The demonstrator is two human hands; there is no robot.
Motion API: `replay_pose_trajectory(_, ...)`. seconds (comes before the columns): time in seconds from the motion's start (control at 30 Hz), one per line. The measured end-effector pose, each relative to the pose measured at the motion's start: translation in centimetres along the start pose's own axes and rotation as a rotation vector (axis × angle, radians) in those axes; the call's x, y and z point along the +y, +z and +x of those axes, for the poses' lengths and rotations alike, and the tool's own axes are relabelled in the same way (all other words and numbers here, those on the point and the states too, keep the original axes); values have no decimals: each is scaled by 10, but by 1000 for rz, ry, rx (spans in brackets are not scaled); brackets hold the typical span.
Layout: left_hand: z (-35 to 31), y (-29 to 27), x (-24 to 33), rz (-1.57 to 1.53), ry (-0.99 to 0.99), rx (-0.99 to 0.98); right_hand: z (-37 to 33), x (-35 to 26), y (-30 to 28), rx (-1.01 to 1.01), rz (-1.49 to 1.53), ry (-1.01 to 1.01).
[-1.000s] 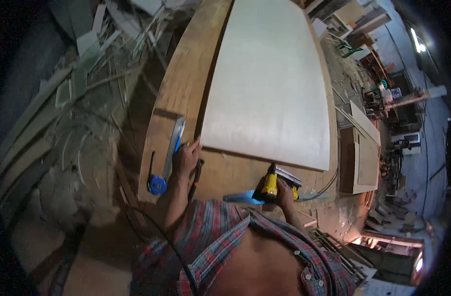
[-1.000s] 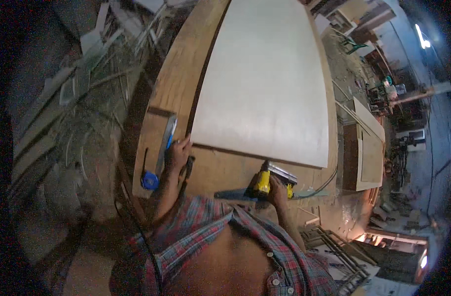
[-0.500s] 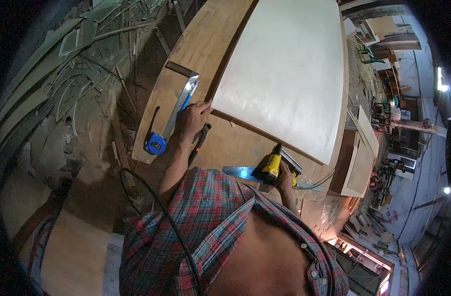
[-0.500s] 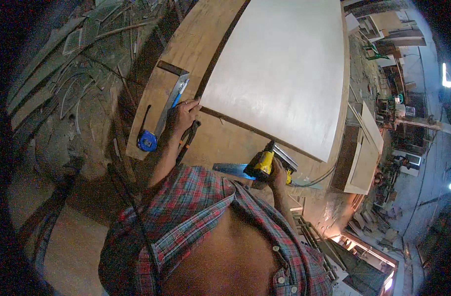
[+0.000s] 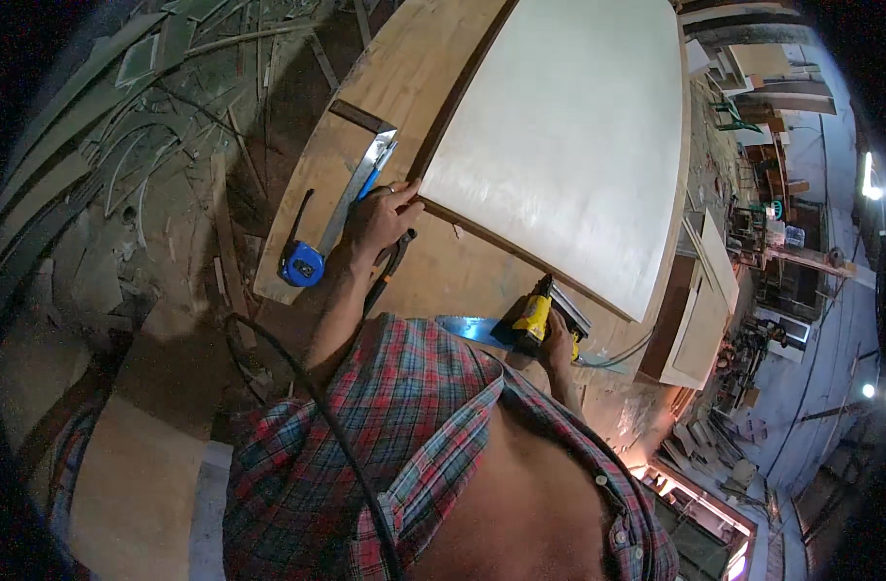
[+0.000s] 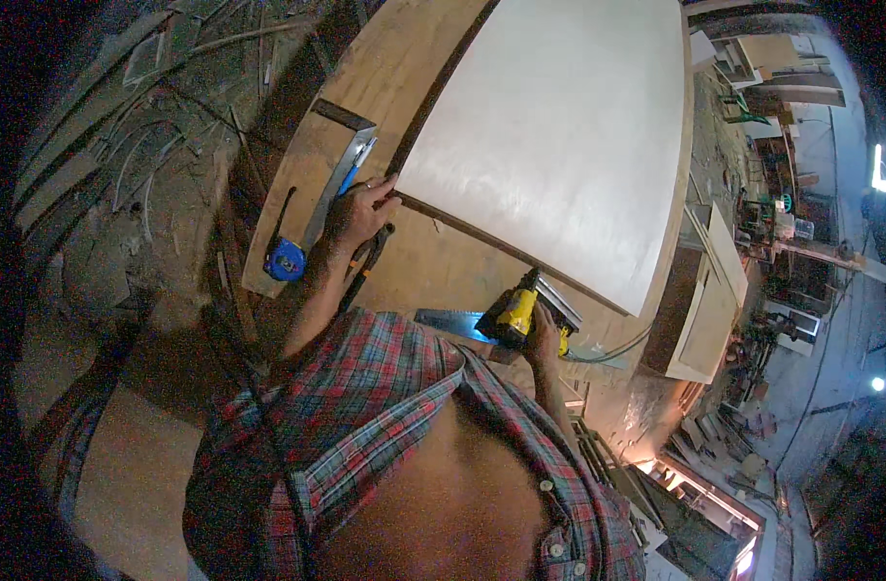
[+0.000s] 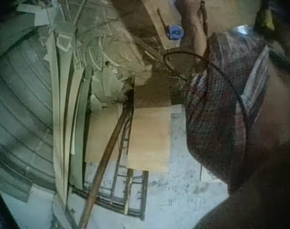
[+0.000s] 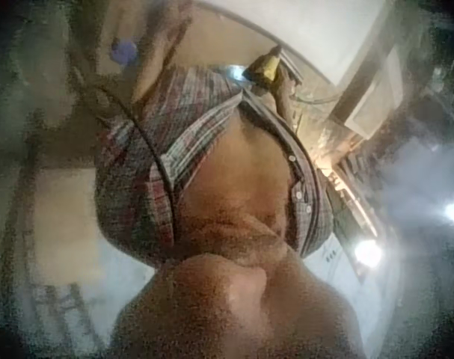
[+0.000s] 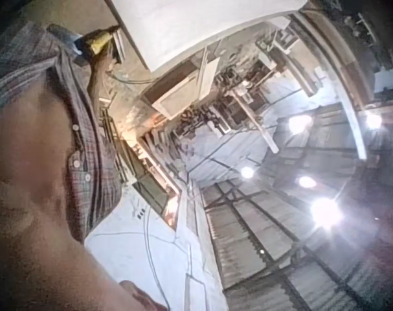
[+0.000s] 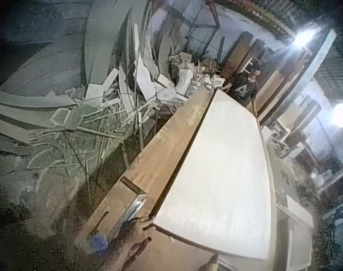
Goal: The person uses a pneumatic brad nailer to fasten a sheet of plywood to a wooden frame on a workbench while another person helps hold the board in place.
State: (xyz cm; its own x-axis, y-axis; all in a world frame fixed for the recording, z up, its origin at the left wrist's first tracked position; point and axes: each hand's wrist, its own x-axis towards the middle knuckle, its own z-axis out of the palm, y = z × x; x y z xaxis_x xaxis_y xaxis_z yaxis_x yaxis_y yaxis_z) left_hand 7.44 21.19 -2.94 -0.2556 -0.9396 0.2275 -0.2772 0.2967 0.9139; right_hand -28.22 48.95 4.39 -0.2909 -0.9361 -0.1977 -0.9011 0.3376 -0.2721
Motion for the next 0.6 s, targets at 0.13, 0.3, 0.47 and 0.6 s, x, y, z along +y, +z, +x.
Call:
replay_pose_trajectory(0.13, 1, 2, -1, 14, -32, 15, 1, 16, 7, -8, -65, -45)
replay_pose_trajectory(0.3, 3, 0, 12, 120, -79, -25, -2, 13, 3, 17, -46, -67)
replay_pose_trajectory(0.47, 2, -4, 12, 108, -35, 28, 2, 0, 1, 6, -9, -38)
replay_pose_trajectory(0.6, 5, -8, 20, 127, -20, 19, 3, -3, -2, 31, 40, -31)
